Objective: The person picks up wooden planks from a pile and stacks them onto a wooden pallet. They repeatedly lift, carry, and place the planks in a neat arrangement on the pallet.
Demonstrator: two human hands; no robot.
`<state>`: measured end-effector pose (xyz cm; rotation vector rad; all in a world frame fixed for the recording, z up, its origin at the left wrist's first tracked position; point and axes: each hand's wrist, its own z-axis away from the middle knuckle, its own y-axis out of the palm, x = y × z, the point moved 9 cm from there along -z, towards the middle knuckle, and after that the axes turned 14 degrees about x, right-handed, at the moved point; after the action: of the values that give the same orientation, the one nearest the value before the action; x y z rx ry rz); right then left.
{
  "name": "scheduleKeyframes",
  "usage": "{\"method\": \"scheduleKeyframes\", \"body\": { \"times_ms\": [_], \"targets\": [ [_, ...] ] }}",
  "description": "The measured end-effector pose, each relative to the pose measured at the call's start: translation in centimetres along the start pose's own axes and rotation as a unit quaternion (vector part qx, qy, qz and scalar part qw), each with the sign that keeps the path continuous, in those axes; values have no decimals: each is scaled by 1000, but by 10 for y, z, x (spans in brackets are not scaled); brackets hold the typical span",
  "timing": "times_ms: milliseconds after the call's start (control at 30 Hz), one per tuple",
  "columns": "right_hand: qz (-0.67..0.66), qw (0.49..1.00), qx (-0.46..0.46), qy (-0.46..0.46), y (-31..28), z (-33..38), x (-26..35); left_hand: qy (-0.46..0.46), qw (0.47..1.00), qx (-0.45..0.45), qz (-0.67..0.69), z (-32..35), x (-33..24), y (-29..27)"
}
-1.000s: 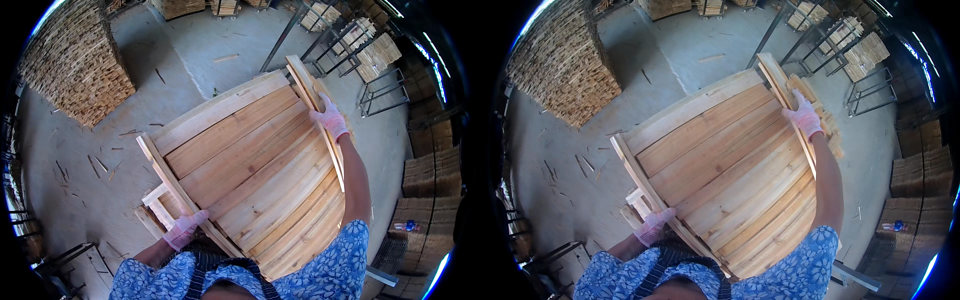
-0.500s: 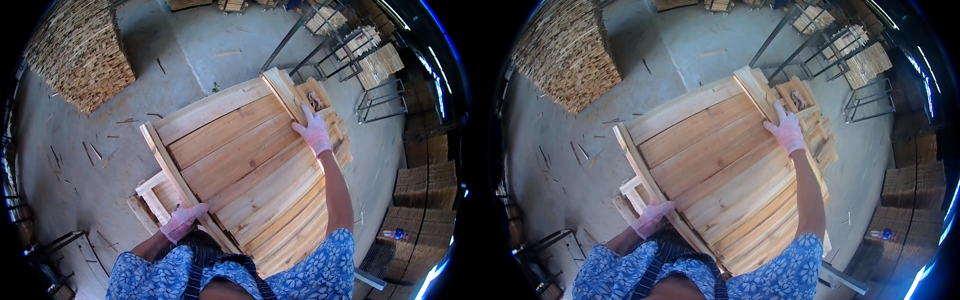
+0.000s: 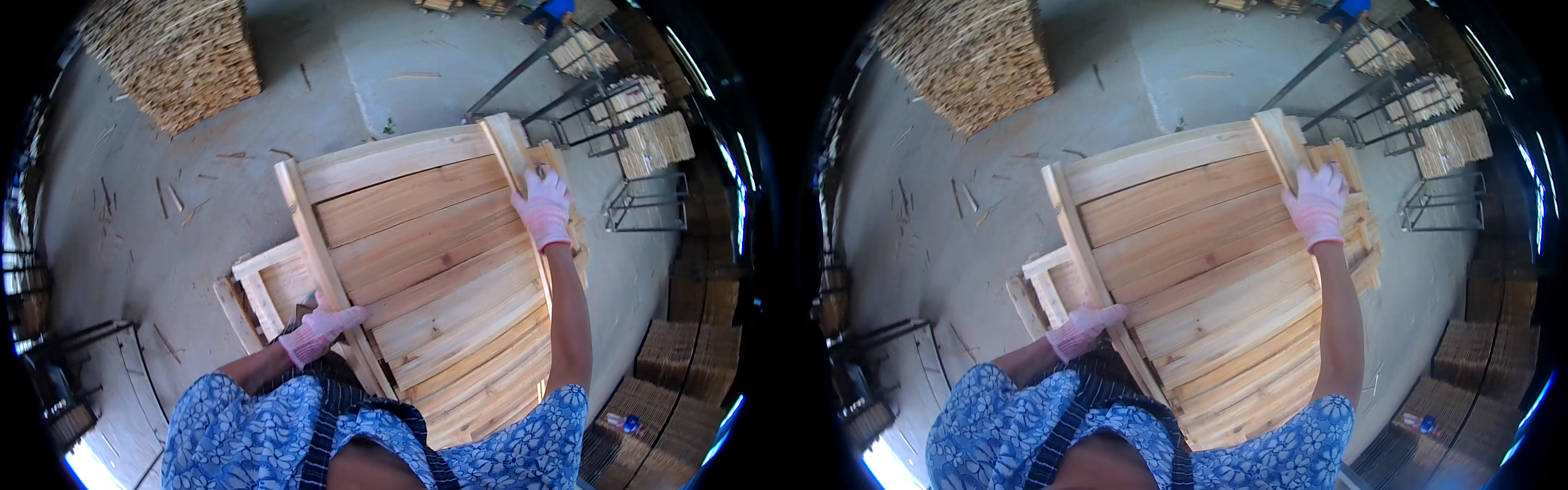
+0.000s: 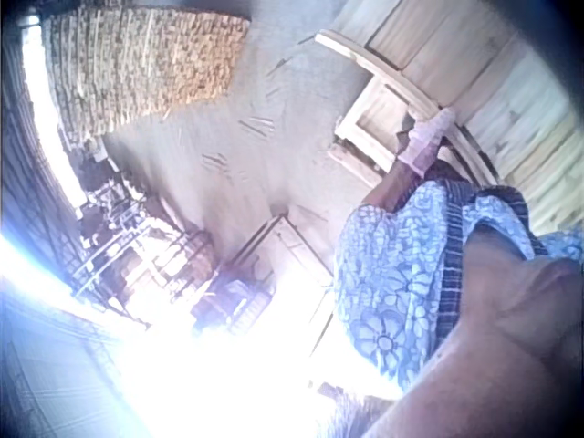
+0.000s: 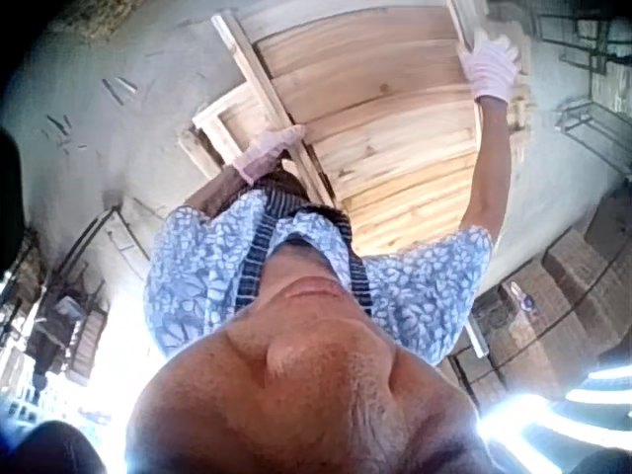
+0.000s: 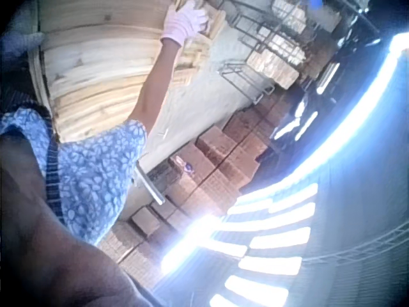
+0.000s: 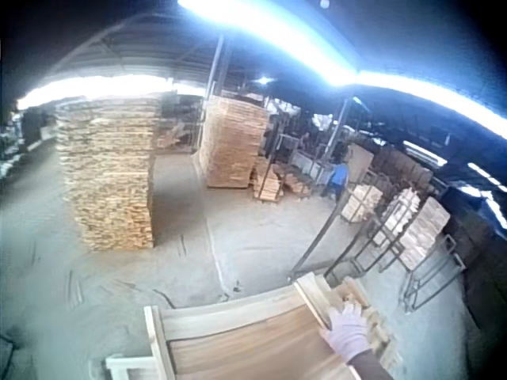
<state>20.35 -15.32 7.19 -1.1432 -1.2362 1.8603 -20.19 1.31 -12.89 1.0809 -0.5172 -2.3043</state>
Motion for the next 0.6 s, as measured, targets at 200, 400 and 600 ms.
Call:
{"method": "scheduleKeyframes", "body": {
  "times_ms": [200, 400, 600],
  "targets": [
    [-180, 938, 75, -287, -72, -50, 239, 59, 998, -16, -21, -22, 15, -14],
    [-36, 927, 287, -238, -10, -64, 289, 100, 992, -18, 81, 15, -15, -18],
    [-44, 934, 270, -230, -18, -56, 287, 0, 996, -63, 70, -1, -11, -39]
  ]
}}
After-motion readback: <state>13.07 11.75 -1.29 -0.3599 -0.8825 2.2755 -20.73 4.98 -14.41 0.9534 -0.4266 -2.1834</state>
